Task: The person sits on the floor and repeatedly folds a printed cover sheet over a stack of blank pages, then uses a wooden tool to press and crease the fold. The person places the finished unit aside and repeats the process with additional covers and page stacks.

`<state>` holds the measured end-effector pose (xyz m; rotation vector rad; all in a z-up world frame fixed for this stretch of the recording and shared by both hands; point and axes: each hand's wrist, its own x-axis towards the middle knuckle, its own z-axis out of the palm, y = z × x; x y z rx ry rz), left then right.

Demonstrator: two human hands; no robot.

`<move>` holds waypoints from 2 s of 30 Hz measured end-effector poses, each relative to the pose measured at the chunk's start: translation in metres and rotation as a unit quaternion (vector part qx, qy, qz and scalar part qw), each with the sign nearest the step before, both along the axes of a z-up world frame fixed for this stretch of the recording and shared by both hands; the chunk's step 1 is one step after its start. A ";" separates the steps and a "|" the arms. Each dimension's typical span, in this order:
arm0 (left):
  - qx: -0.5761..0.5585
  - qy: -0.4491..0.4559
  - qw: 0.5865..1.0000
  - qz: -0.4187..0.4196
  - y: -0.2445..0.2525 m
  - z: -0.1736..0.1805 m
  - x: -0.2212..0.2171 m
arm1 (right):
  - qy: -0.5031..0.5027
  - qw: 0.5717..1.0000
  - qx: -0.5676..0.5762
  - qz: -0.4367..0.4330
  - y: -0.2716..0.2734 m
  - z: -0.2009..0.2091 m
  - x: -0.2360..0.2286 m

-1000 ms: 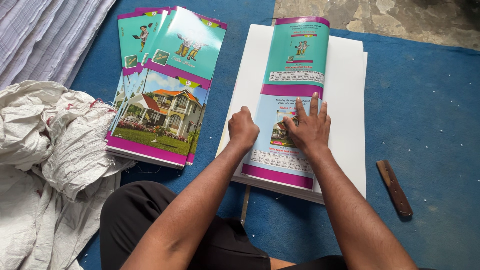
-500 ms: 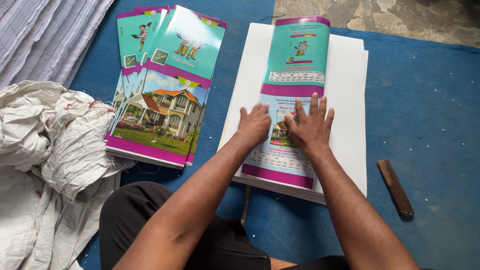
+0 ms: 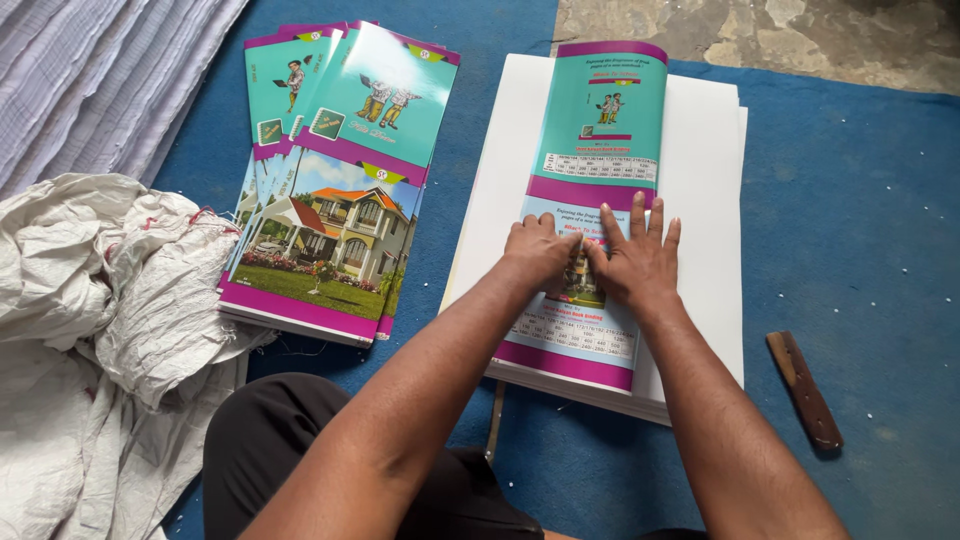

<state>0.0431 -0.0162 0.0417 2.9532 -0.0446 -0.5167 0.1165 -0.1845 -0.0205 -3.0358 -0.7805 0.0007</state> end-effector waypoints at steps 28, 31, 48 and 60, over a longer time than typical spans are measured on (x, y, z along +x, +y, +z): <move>0.045 0.071 0.996 0.008 -0.023 0.009 0.010 | 0.123 0.989 0.076 0.027 -0.043 0.017 0.008; 0.022 0.089 0.995 0.045 -0.026 0.009 0.012 | 0.147 0.984 0.099 0.018 -0.068 0.033 0.003; -0.008 0.060 0.997 0.046 -0.021 0.000 0.006 | 0.197 0.929 0.018 -0.312 -0.196 0.078 -0.023; -0.021 0.063 0.996 0.062 -0.022 0.010 -0.001 | 0.285 0.864 -0.124 -0.397 -0.246 0.042 -0.018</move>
